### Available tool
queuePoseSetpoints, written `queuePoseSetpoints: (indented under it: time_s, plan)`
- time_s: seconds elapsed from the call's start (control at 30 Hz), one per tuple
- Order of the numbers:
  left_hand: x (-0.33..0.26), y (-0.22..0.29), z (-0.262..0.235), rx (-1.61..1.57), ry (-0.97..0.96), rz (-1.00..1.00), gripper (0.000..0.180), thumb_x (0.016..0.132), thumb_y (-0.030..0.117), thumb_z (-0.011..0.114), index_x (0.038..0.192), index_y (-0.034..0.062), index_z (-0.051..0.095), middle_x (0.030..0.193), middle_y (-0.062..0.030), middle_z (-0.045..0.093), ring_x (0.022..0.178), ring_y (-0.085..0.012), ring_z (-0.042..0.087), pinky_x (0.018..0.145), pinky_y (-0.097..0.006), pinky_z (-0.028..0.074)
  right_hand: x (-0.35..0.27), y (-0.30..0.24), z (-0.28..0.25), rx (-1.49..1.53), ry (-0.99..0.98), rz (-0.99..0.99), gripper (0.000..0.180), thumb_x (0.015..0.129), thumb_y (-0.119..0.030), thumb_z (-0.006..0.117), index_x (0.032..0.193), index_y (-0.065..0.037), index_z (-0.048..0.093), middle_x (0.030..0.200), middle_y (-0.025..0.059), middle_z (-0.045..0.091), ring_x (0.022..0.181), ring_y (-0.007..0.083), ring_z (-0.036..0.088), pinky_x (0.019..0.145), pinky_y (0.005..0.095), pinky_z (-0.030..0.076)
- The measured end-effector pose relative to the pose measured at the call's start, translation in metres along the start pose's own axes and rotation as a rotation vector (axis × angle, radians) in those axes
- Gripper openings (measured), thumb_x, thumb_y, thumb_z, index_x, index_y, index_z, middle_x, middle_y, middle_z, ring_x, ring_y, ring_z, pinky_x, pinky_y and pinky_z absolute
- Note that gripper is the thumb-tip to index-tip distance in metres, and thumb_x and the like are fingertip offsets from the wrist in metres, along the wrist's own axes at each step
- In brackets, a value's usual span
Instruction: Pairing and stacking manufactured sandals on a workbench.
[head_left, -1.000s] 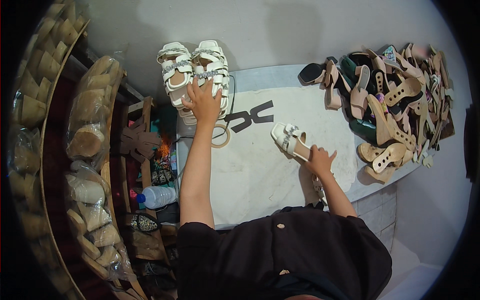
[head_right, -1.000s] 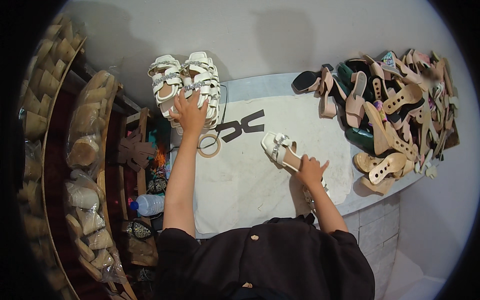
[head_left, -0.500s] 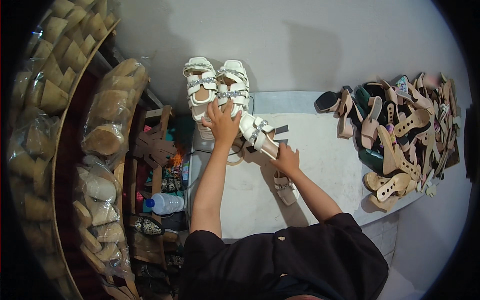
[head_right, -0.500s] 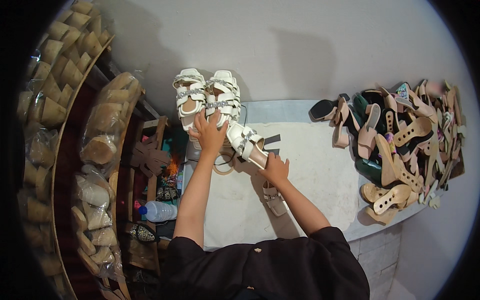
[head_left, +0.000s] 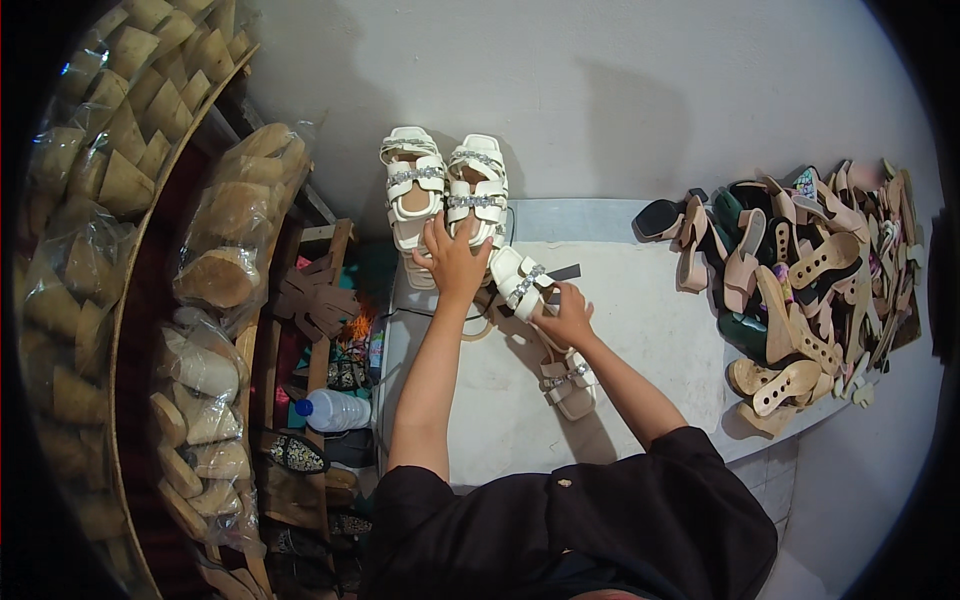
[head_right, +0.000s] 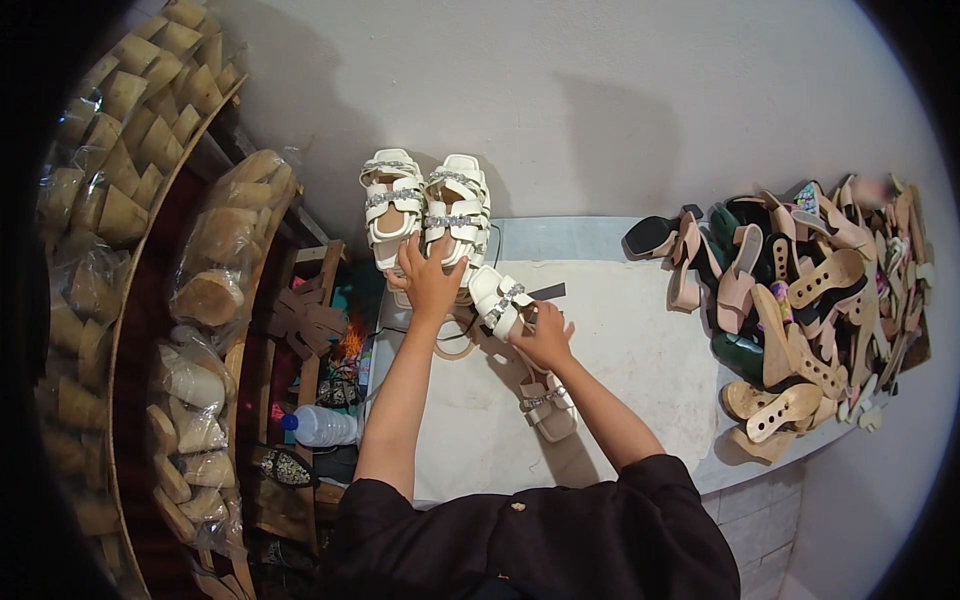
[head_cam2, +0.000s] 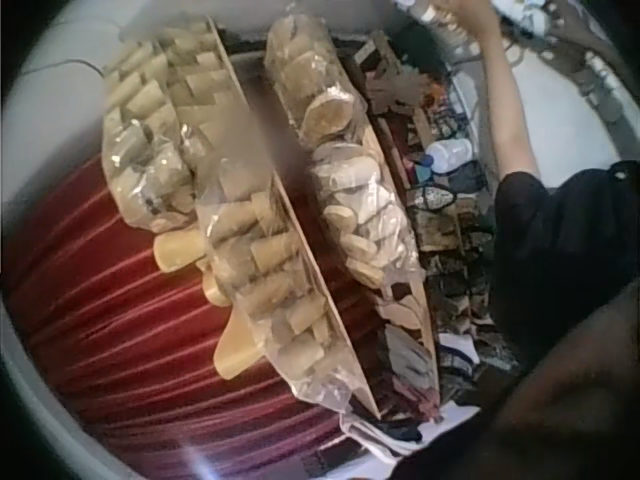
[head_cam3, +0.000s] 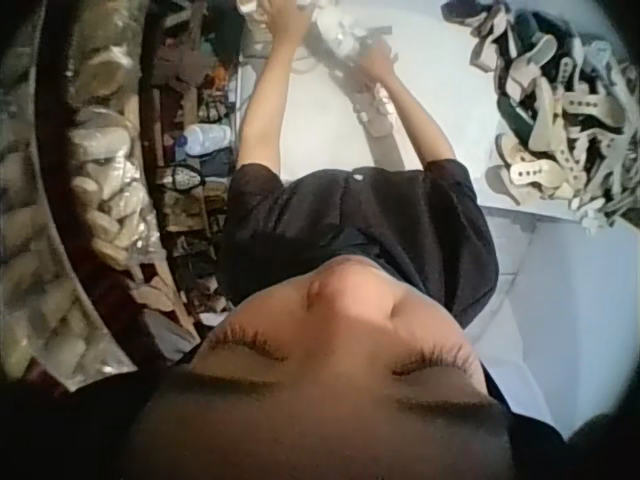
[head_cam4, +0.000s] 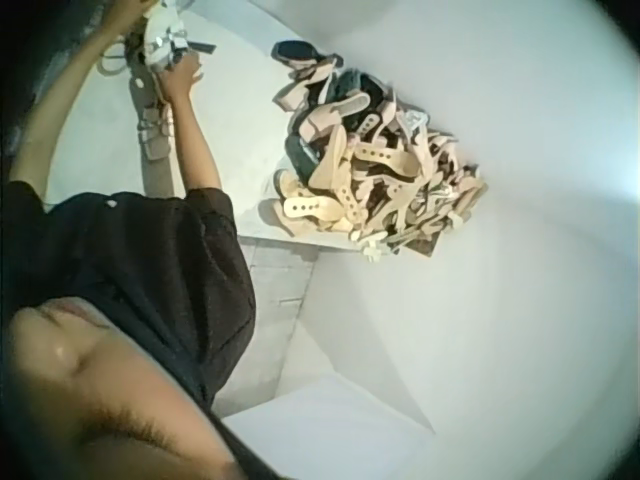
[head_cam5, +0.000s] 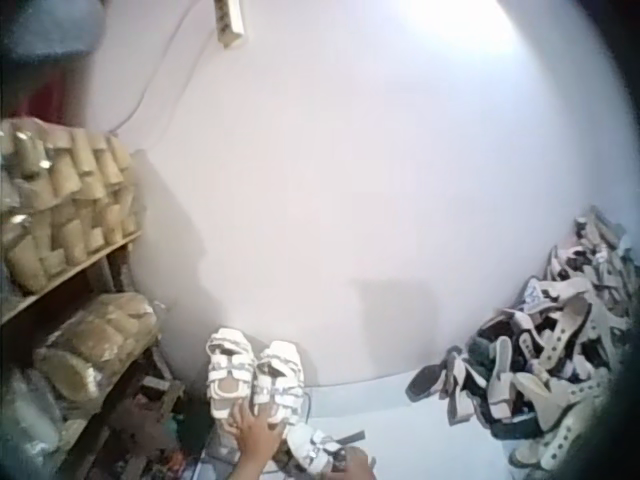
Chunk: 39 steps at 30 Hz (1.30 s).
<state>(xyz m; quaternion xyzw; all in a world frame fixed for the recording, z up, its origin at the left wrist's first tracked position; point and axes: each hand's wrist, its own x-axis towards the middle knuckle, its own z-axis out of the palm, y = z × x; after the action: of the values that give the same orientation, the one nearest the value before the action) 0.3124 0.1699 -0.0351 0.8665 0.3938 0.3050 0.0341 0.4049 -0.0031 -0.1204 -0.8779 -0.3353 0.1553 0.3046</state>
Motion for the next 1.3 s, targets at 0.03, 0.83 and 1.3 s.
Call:
queuePoseSetpoints:
  time_s: [0.03, 0.83, 1.3]
  plan:
    - [-0.001, 0.001, -0.001, 0.001, 0.006, 0.003, 0.046, 0.074, 0.041, 0.064, 0.116, 0.024, 0.055, 0.133, -0.0129, 0.032, 0.127, -0.0294, 0.023, 0.093, -0.063, 0.014, 0.011, -0.005, -0.003, 0.089, 0.001, -0.021, 0.076, 0.06, -0.044, 0.072, 0.119, -0.006, 0.042, 0.121, 0.0138, 0.046, 0.116, 0.0302, 0.041, 0.098, 0.0607, 0.018]
    - [-0.003, 0.0, 0.011, -0.016, 0.076, -0.136, 0.048, 0.068, 0.041, 0.069, 0.11, 0.0222, 0.056, 0.131, -0.0088, 0.034, 0.125, -0.0276, 0.024, 0.092, -0.062, 0.014, 0.057, -0.018, -0.073, -0.637, -0.348, -0.047, 0.029, 0.072, -0.025, 0.056, 0.088, -0.003, 0.065, 0.089, 0.018, 0.065, 0.09, 0.0305, 0.062, 0.095, 0.0588, 0.025]
    - [-0.01, -0.017, 0.023, -0.075, 0.213, -0.071, 0.048, 0.07, 0.043, 0.067, 0.113, 0.0242, 0.057, 0.134, -0.011, 0.032, 0.125, -0.0325, 0.024, 0.093, -0.063, 0.01, 0.151, -0.12, 0.015, 1.002, 0.018, -0.066, 0.04, 0.08, -0.015, 0.064, 0.111, 0.006, 0.05, 0.078, 0.0072, 0.059, 0.07, 0.0122, 0.056, 0.063, 0.0258, 0.045]
